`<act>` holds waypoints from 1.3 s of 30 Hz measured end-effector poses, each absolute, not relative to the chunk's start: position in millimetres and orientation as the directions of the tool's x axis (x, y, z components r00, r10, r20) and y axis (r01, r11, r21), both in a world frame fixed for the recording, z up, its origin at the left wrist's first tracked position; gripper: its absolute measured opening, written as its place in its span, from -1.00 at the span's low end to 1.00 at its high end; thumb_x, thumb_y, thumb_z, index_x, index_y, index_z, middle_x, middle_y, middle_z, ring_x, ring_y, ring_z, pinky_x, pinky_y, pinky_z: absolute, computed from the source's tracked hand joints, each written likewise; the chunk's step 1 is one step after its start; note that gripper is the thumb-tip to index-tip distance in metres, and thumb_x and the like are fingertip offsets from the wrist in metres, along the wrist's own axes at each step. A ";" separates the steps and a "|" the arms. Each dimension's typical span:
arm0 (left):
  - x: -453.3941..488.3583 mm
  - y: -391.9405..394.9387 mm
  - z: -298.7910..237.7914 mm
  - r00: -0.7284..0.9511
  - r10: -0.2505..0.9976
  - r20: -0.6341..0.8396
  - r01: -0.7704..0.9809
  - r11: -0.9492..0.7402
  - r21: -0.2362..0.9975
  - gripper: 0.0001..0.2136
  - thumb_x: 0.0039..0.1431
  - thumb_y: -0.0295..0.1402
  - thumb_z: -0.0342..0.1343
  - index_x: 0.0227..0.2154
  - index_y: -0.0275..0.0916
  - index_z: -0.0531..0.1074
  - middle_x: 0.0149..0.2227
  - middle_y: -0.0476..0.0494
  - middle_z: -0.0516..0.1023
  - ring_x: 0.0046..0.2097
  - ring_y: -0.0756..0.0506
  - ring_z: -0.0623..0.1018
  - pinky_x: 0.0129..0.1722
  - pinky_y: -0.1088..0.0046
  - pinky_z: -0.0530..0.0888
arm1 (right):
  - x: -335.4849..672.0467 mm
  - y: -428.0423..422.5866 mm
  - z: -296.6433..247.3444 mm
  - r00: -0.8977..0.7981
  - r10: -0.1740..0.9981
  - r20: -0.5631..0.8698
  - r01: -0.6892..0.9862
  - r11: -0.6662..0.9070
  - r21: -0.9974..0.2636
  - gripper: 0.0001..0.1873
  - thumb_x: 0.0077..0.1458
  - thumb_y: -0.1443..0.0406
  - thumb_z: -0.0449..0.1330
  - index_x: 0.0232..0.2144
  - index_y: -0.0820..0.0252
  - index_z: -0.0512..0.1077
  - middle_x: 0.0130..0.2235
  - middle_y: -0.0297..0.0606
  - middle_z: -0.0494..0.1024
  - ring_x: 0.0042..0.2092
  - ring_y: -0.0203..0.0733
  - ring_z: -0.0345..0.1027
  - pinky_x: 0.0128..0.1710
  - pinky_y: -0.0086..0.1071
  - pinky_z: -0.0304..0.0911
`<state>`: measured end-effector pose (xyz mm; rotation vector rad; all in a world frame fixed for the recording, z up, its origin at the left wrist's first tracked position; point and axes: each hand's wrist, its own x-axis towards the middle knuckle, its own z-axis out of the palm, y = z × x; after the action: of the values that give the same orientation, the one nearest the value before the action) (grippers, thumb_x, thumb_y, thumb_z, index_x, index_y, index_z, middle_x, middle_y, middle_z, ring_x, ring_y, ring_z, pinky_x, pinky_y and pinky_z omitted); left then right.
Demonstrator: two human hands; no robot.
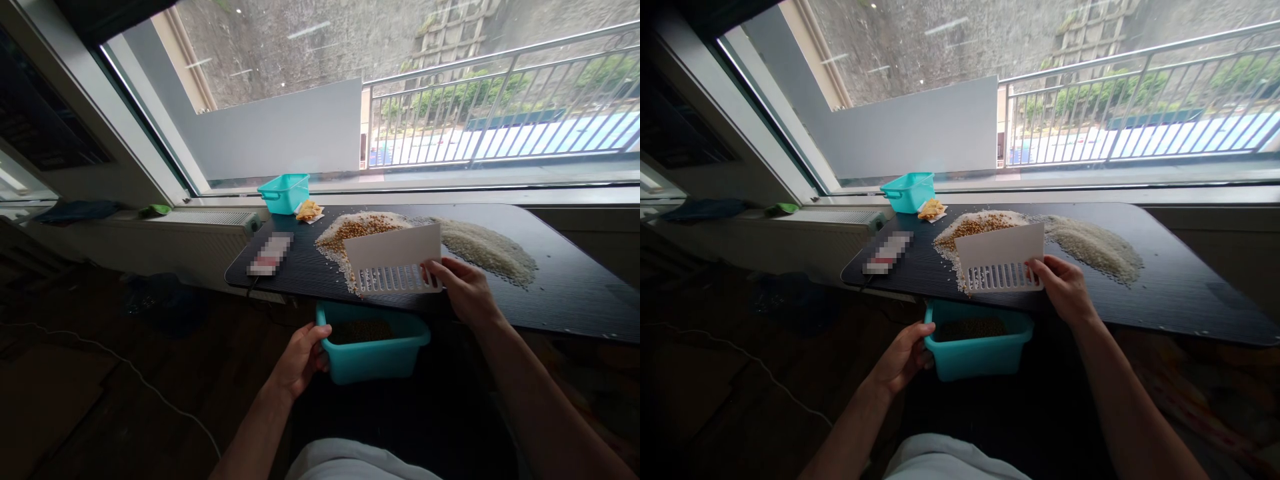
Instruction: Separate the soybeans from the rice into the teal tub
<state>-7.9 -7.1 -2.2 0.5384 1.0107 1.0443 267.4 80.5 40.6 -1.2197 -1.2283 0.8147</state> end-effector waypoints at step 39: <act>-9.8 -6.6 -3.5 0.145 0.893 -0.426 -0.444 0.443 0.779 -0.63 -0.14 -0.23 0.32 -0.62 -0.19 0.17 -0.73 0.21 0.10 -0.69 0.11 0.20 -0.66 0.55 0.20 | 265.7 77.8 43.5 0.174 0.944 0.282 0.195 0.248 -0.949 -0.70 -0.09 0.03 0.27 -0.61 0.11 0.50 -0.56 -0.37 0.46 -0.52 -0.29 0.23 -0.50 -0.39 0.17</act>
<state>-9.8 -6.6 -3.5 0.5435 1.0134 1.0345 265.7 77.8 43.5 -1.2141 -1.2958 0.7781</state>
